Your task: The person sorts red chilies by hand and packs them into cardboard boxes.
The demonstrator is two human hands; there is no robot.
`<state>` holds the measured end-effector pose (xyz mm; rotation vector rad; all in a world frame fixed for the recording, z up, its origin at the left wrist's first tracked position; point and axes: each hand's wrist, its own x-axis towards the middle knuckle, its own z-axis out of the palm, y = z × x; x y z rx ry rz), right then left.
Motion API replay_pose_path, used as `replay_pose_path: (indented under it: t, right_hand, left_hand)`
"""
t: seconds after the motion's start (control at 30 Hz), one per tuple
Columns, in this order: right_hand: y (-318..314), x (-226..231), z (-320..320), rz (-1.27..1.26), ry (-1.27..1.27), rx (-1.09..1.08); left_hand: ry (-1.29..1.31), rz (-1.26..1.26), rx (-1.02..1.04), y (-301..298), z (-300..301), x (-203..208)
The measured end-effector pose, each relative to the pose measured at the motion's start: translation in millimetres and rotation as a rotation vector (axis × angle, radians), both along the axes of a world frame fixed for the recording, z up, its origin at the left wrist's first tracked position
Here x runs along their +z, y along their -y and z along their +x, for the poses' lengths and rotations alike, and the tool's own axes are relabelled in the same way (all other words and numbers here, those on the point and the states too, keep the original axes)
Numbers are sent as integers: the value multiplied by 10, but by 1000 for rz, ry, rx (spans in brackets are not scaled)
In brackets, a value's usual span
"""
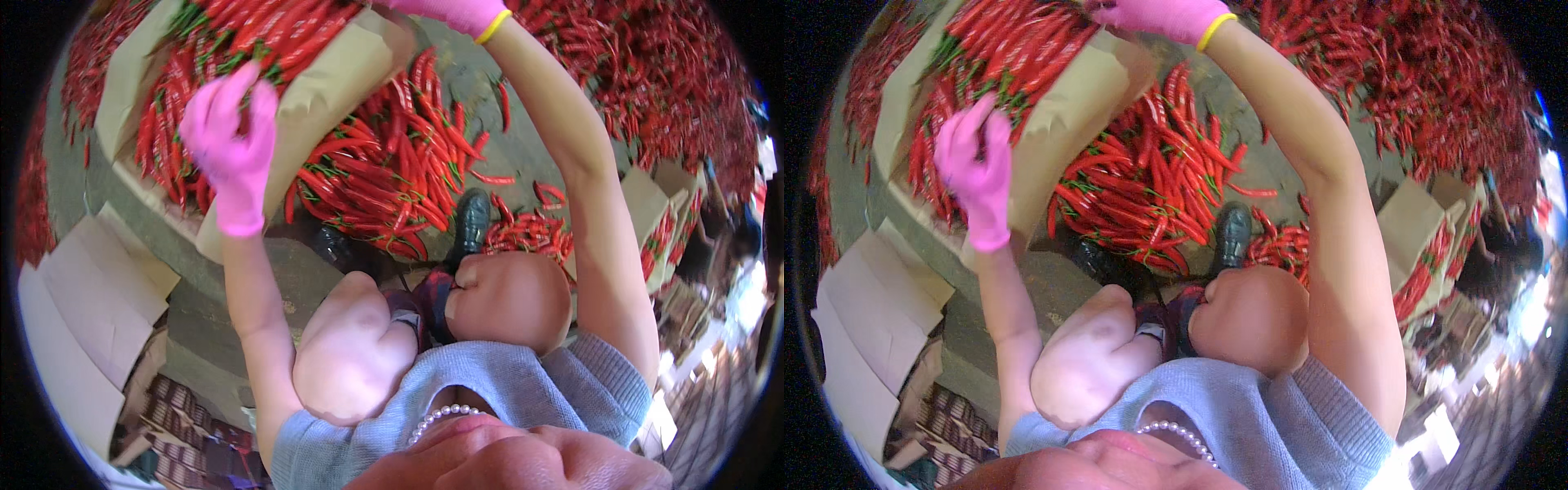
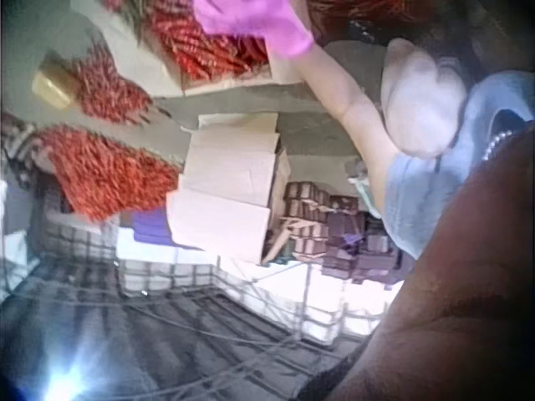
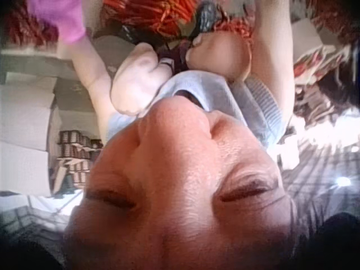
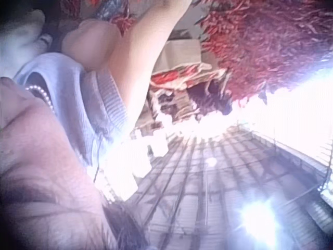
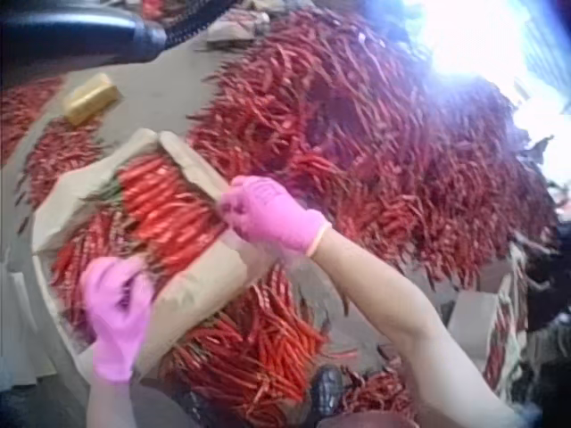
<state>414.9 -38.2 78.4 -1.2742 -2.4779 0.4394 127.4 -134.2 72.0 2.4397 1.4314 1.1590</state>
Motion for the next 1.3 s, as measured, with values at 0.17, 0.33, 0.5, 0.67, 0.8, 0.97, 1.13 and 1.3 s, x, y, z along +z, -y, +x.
replay_pose_path:
  t: [0.17,0.33,0.5,0.67,0.8,0.97,1.13,1.3]
  right_hand:
    - [1039,-882,1141,-184,-76,-556]
    - [2289,-1271,1179,-528,14,-745]
    - [2884,-1877,904,-594,30,-659]
    - [2758,-1512,1491,-750,-452,-1126]
    - [2508,-2039,1871,-167,122,-871]
    - [2070,-1675,2224,-7,-87,-1099]
    - [3163,-1615,2179,-411,39,-868]
    - [4118,-2032,1483,-482,208,-541]
  left_hand:
    - [174,-1061,-616,719,388,57]
    - [200,-943,-146,392,113,-1114]
    - [303,-973,-112,344,426,-1133]
    - [145,-944,-199,308,654,-1014]
    - [138,-1080,-331,337,1139,-1156]
    - [-73,-938,-405,343,1323,-1114]
    - [-89,-868,-561,428,1305,-1156]
    - [-297,-484,-965,641,2063,-1469]
